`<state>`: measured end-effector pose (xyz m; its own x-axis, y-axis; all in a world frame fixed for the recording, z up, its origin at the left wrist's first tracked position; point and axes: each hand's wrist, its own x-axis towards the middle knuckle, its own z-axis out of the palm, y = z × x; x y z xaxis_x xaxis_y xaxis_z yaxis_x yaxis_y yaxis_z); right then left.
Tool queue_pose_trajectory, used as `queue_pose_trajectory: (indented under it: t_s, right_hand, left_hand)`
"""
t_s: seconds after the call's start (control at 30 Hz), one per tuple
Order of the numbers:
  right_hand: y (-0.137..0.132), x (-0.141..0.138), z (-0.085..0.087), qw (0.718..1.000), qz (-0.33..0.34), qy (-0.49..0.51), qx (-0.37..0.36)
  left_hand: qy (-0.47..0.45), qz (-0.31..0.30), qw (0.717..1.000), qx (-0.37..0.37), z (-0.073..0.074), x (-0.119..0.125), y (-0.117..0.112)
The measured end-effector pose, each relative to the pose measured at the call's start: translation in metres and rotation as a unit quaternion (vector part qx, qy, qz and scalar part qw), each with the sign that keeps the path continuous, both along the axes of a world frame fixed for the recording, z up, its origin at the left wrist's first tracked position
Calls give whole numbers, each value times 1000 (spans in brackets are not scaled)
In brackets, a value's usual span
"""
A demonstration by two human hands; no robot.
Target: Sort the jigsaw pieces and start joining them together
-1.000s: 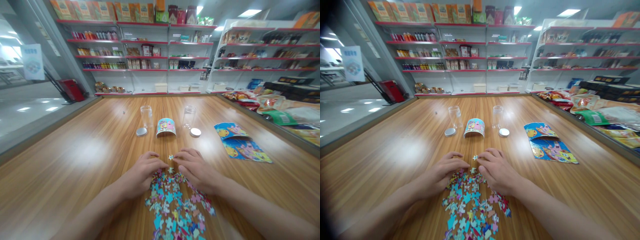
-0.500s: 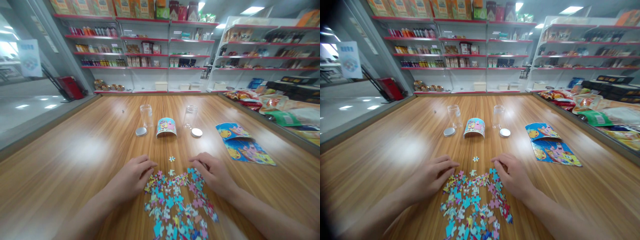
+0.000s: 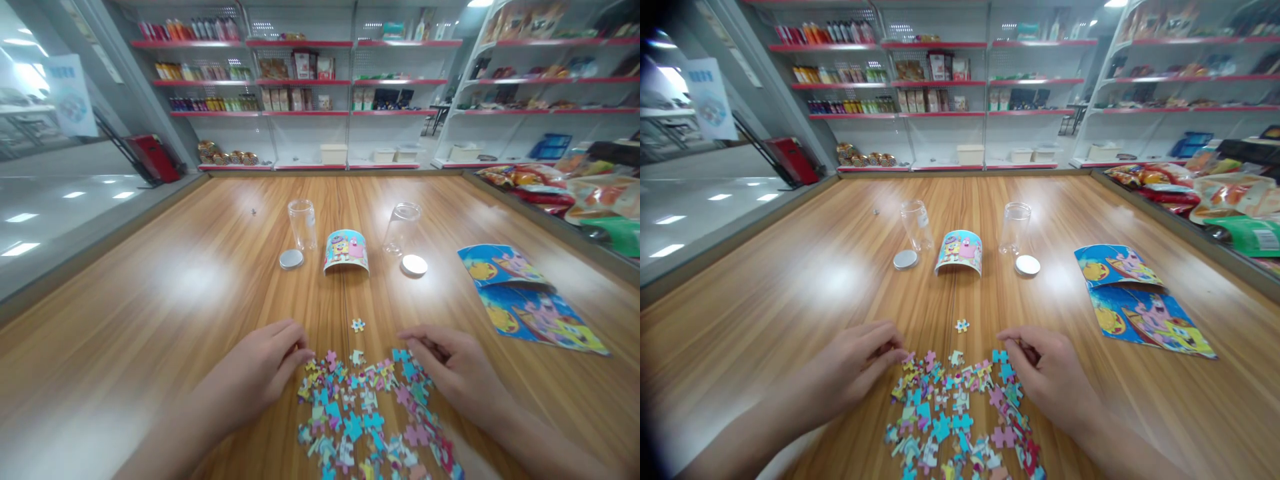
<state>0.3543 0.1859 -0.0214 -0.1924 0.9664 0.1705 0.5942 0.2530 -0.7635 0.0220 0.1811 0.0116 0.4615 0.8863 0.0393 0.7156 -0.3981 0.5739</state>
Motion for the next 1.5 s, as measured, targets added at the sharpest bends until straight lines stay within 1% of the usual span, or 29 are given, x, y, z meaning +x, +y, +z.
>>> queue_pose_trajectory:
  t_s: [0.13,0.33,0.47,0.6,0.7,0.83,0.9,0.97,1.03,1.07,1.1,1.17,1.27,1.33,1.4,1.5]
  right_hand:
    - [1,0,-1,1000,1,-5,-11]
    - [0,-5,5,999,19,-29,1]
    - [0,-7,7,999,25,-30,-2]
    - [2,-9,7,999,28,-40,19]
    - [4,-13,8,998,32,-44,33]
    - [5,-14,6,998,39,-28,27]
    - [6,-13,3,999,39,-7,13]
    - [12,-11,0,999,30,23,-11]
    - [24,-11,-2,998,18,48,-27]
    - [32,-12,-3,998,12,51,-20]
    - [41,-15,-2,999,26,43,-10]
    - [60,-24,-1,997,70,34,-4]
    - [81,-40,3,991,132,12,12]
    - [88,-48,6,988,151,-4,25]
    - [89,-51,6,987,155,-11,35]
    - [88,-49,5,986,164,-4,34]
  left_hand:
    - [2,-28,999,-31,6,-7,1]
    - [46,-82,990,-108,19,-10,1]
    - [77,-102,984,-122,19,-6,1]
    - [75,-118,983,-120,18,-2,-1]
    - [75,-111,983,-126,20,-2,-1]
    - [65,-88,986,-125,20,-5,-3]
    - [48,-81,989,-111,16,-6,-3]
    - [8,-65,994,-88,8,-5,0]
    - [-68,-30,996,-56,-2,1,9]
    - [-118,-14,992,-51,-7,5,17]
    - [-184,13,982,-38,-11,10,26]
    - [-277,39,959,-37,-19,23,50]
    - [-323,60,944,-13,-25,41,86]
    - [-340,59,939,-6,-26,50,102]
    - [-339,40,940,-12,-28,54,110]
    - [-326,12,945,-26,-31,55,110]
